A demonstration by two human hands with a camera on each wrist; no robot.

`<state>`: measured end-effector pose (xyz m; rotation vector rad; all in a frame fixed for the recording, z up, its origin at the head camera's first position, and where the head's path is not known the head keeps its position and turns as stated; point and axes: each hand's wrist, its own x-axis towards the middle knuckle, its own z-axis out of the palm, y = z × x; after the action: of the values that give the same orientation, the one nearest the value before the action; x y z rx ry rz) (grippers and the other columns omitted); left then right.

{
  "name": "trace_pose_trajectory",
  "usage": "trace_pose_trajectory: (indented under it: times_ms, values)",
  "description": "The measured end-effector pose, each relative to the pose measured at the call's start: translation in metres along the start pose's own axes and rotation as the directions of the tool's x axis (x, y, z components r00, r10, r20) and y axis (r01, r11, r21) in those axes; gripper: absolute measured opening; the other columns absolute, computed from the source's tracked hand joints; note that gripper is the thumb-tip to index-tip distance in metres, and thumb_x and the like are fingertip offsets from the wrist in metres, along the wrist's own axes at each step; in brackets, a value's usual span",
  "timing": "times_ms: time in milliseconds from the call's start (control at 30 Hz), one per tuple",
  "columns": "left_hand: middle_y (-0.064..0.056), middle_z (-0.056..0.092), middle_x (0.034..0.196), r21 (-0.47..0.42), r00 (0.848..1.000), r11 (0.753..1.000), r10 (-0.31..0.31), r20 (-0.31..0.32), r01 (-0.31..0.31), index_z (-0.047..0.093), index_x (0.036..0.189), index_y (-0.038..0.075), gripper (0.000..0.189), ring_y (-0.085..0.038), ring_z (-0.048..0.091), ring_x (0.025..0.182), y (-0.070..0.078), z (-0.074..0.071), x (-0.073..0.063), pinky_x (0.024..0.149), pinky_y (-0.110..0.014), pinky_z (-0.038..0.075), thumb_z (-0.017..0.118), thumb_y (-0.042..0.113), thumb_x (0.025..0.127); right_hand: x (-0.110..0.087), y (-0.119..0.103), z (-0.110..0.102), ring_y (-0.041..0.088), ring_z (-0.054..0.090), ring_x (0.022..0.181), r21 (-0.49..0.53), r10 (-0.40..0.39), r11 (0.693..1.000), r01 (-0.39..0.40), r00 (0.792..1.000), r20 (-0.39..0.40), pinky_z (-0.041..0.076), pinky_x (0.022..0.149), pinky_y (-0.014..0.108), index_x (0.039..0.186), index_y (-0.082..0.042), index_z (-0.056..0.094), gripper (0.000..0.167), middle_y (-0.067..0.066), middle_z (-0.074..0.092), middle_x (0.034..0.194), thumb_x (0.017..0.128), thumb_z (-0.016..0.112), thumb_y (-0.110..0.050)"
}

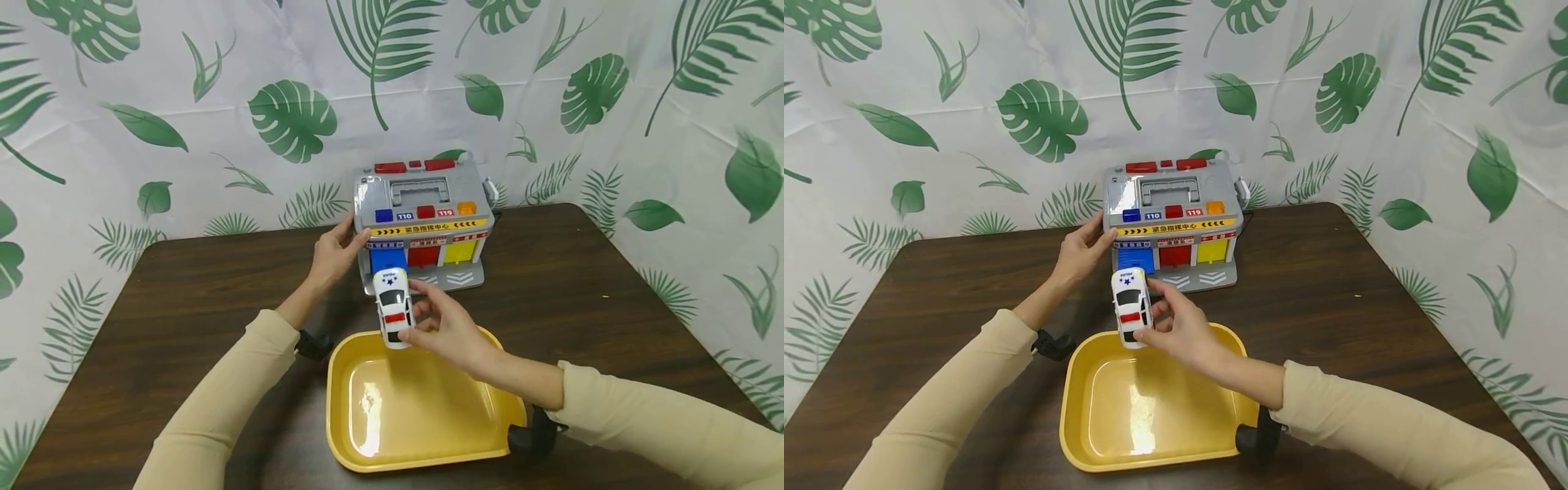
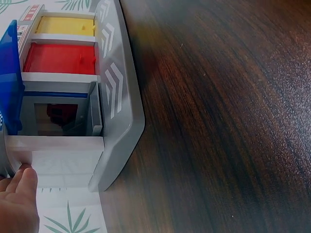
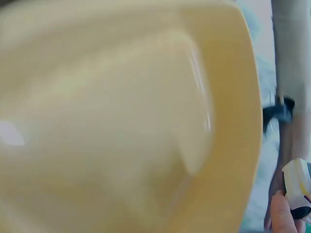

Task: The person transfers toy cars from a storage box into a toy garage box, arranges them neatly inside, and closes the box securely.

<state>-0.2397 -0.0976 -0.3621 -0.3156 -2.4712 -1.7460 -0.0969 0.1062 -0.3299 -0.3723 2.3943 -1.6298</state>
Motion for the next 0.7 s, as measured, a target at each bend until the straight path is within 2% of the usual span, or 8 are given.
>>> trace_pose_trajectory:
  times_ms: [133, 267, 367, 567, 700]
  values:
    - [-0.012, 0.044, 0.143, -0.001, 1.0, 1.0, 0.002, -0.004, -0.002, 0.034, 0.146, 0.007, 0.066, -0.022, 0.05, 0.125, -0.001, 0.001, 0.001, 0.101, -0.034, 0.044, 0.06, 0.035, 0.092, 0.008, 0.001, -0.016, 0.02, 0.056, 0.075, -0.012, 0.038, 0.999, -0.039, 0.996, -0.076, 0.053, 0.072, 0.02, 0.144, -0.008, 0.032, 0.07, 0.015, 0.052, 0.104, 0.084, 0.069, -0.006]
    - [-0.011, 0.044, 0.143, 0.004, 1.0, 1.0, -0.004, -0.003, 0.004, 0.034, 0.146, 0.008, 0.065, -0.022, 0.051, 0.125, -0.001, 0.001, 0.001, 0.101, -0.034, 0.044, 0.06, 0.034, 0.092, 0.012, 0.005, -0.028, 0.021, 0.057, 0.082, 0.037, 0.122, 0.992, -0.119, 0.986, -0.109, 0.056, 0.079, 0.028, 0.146, -0.01, 0.027, 0.071, 0.015, 0.049, 0.106, 0.087, 0.066, -0.008]
    - [-0.011, 0.043, 0.144, -0.001, 1.0, 1.0, -0.004, 0.006, 0.004, 0.033, 0.146, 0.008, 0.065, -0.022, 0.05, 0.125, 0.0, 0.001, 0.001, 0.101, -0.034, 0.044, 0.06, 0.034, 0.092, 0.015, 0.009, -0.035, 0.024, 0.058, 0.089, 0.075, 0.172, 0.984, -0.164, 0.978, -0.117, 0.056, 0.083, 0.035, 0.147, -0.01, 0.025, 0.07, 0.016, 0.048, 0.108, 0.088, 0.064, -0.007]
    - [-0.01, 0.043, 0.144, -0.011, 1.0, 1.0, -0.007, 0.01, 0.007, 0.032, 0.147, 0.01, 0.066, -0.021, 0.049, 0.127, 0.0, 0.001, 0.001, 0.102, -0.034, 0.043, 0.059, 0.035, 0.092, 0.021, 0.019, -0.042, 0.028, 0.057, 0.098, 0.101, 0.255, 0.965, -0.243, 0.959, -0.121, 0.056, 0.083, 0.035, 0.147, -0.011, 0.027, 0.069, 0.016, 0.046, 0.11, 0.089, 0.064, -0.009]
    - [-0.01, 0.043, 0.145, -0.006, 1.0, 1.0, -0.01, 0.015, 0.01, 0.032, 0.147, 0.011, 0.066, -0.021, 0.048, 0.127, 0.0, 0.0, 0.001, 0.102, -0.034, 0.043, 0.059, 0.037, 0.092, 0.026, 0.024, -0.044, 0.028, 0.058, 0.098, 0.11, 0.303, 0.95, -0.293, 0.948, -0.097, 0.056, 0.083, 0.034, 0.147, -0.011, 0.027, 0.068, 0.016, 0.046, 0.114, 0.09, 0.064, -0.012]
